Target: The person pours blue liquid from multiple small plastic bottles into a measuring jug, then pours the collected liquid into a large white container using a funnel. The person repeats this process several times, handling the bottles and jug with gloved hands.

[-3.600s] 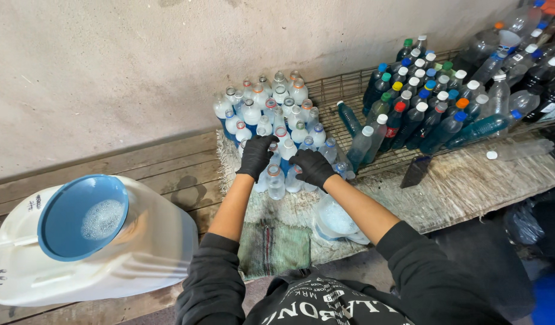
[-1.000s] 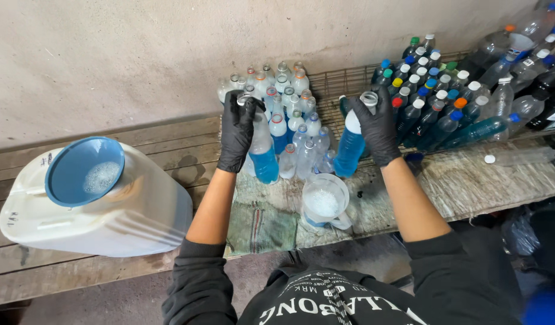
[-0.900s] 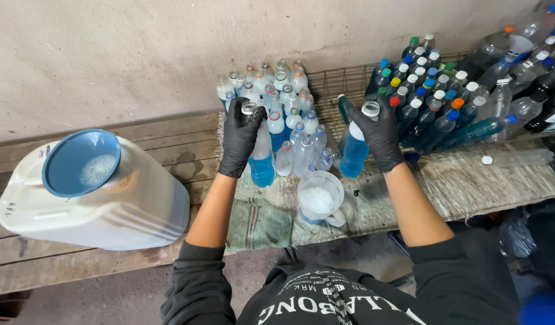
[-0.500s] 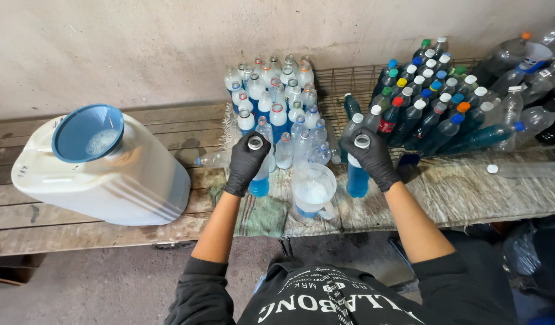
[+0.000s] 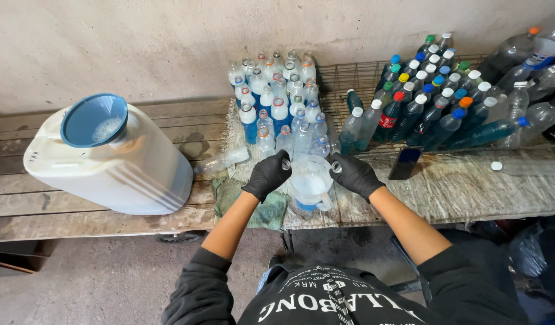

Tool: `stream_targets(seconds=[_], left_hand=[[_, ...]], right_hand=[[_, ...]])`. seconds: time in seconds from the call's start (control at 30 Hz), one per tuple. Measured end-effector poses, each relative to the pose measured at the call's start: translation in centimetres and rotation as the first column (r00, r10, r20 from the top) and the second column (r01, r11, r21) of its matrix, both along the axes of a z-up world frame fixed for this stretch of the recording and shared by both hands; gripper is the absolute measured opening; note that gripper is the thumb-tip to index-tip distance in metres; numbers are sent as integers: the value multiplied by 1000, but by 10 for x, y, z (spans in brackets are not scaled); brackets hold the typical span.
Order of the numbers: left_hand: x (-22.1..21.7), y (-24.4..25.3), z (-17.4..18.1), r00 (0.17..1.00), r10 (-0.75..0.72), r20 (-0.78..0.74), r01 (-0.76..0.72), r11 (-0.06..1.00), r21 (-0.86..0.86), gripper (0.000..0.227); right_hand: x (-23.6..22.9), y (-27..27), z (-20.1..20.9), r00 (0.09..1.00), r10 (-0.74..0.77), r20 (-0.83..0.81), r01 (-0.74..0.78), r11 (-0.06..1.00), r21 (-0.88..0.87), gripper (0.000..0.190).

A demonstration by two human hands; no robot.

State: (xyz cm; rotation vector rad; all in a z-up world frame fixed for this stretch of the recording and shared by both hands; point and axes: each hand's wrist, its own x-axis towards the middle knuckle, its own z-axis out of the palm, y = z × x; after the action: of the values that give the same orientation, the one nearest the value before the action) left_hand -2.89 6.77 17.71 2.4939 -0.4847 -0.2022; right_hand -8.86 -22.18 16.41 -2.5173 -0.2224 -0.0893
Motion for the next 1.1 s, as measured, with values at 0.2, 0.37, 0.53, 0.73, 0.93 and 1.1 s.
stream_targets(seconds=[0.2, 0.37, 0.53, 0.73, 0.93, 1.1], left_hand=[[12, -11, -37, 943, -260, 208, 167, 909, 382, 33], [25, -17, -61, 893, -328, 308, 157, 868, 470, 25], [28, -25, -75, 864, -345, 366, 157, 876, 456, 15], [31, -33, -87, 819, -383, 426, 146, 859, 491, 4], [32, -38, -98, 800, -369, 473, 122, 872, 475, 6], [32, -38, -102, 824, -327, 463, 119, 898, 423, 8]], right_hand=[[5, -6, -20, 988, 153, -21, -153, 943, -296, 34], [40, -26, -83, 973, 225, -48, -221, 861, -457, 37], [76, -47, -148, 960, 274, -52, -265, 835, -482, 40], [98, -60, -175, 956, 293, -30, -257, 780, -570, 38], [96, -53, -169, 955, 295, 6, -220, 726, -652, 40], [96, -48, -168, 972, 233, -19, -192, 751, -632, 33]])
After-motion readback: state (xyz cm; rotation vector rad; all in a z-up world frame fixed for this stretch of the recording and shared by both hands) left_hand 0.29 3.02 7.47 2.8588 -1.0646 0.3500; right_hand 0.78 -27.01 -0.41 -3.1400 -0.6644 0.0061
